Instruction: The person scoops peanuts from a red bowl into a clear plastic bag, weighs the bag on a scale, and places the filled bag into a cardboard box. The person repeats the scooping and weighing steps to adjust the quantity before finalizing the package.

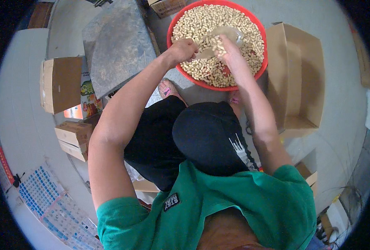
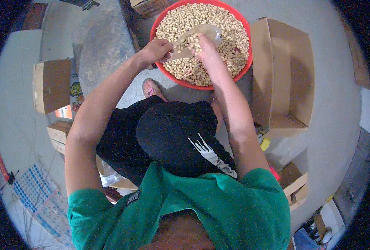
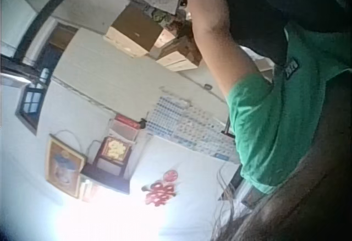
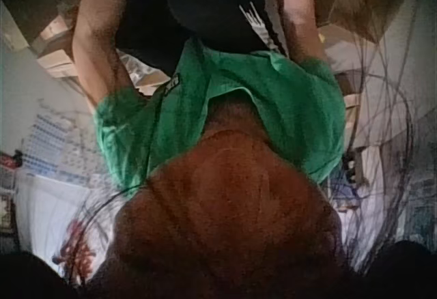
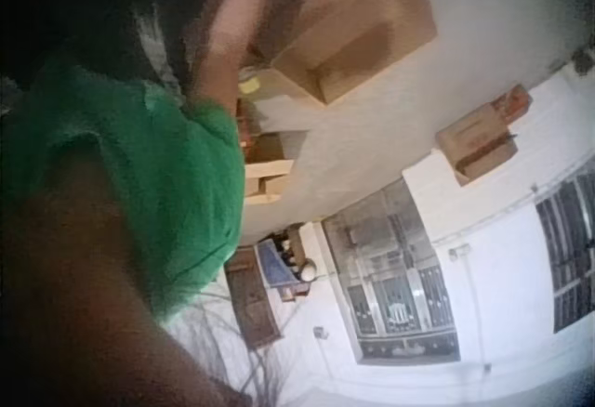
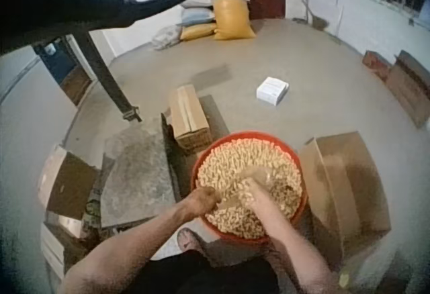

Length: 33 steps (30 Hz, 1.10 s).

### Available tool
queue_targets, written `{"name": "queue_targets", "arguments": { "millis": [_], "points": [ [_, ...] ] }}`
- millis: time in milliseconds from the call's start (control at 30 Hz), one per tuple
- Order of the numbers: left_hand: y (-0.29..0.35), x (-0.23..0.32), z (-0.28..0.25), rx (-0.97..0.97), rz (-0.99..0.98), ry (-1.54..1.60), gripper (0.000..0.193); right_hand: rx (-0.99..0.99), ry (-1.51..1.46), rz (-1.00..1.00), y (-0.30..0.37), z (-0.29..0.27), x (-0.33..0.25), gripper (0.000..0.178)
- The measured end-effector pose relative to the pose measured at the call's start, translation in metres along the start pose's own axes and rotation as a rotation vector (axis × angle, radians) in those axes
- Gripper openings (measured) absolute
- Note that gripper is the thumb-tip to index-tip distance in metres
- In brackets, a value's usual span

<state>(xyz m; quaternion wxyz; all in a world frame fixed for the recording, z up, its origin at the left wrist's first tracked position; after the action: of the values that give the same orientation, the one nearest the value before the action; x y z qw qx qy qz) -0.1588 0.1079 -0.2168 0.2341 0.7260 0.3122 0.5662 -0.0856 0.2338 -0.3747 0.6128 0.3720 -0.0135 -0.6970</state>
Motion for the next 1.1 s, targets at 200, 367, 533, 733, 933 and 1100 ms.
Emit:
{"name": "queue_targets", "arguments": {
  "millis": [200, 367, 533, 733, 933, 1100],
  "points": [
    [0.0, -0.009, -0.008, 0.033, 0.016, 0.054, 0.025, 0.393, -0.049, 0.084, 0.007, 0.028, 0.001, 0.057],
    [0.001, -0.008, -0.016, 0.064, 0.003, 0.032, 0.025, 0.306, 0.254, -0.039, 0.023, 0.032, -0.017, 0.043],
    [-0.001, -0.015, -0.021, 0.055, 0.007, 0.033, 0.023, 0.312, 0.943, -0.526, 0.089, 0.056, -0.075, 0.044],
    [-0.004, -0.015, -0.019, -0.01, 0.009, 0.068, 0.023, 0.986, 1.429, -0.703, 0.129, 0.042, -0.112, 0.052],
    [-0.011, -0.011, -0.031, -0.006, 0.005, 0.081, 0.022, 0.379, 0.878, -0.441, 0.055, 0.004, -0.091, 0.023],
    [0.0, -0.005, -0.06, 0.088, 0.043, 0.186, 0.022, 0.101, 0.817, -0.35, 0.046, 0.063, -0.103, 0.019]
  ]
}}
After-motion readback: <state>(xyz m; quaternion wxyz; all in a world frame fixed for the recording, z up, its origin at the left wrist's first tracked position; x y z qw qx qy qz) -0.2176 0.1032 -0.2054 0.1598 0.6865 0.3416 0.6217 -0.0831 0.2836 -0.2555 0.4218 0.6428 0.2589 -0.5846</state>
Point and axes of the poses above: each hand's wrist, its own y-axis away from the middle knuckle, its own z-axis out of the palm, x = y × z, the point moved 10 cm from there along -y, towards the middle knuckle, and after that the axes turned 11 degrees about -x, right-handed, at the moved point
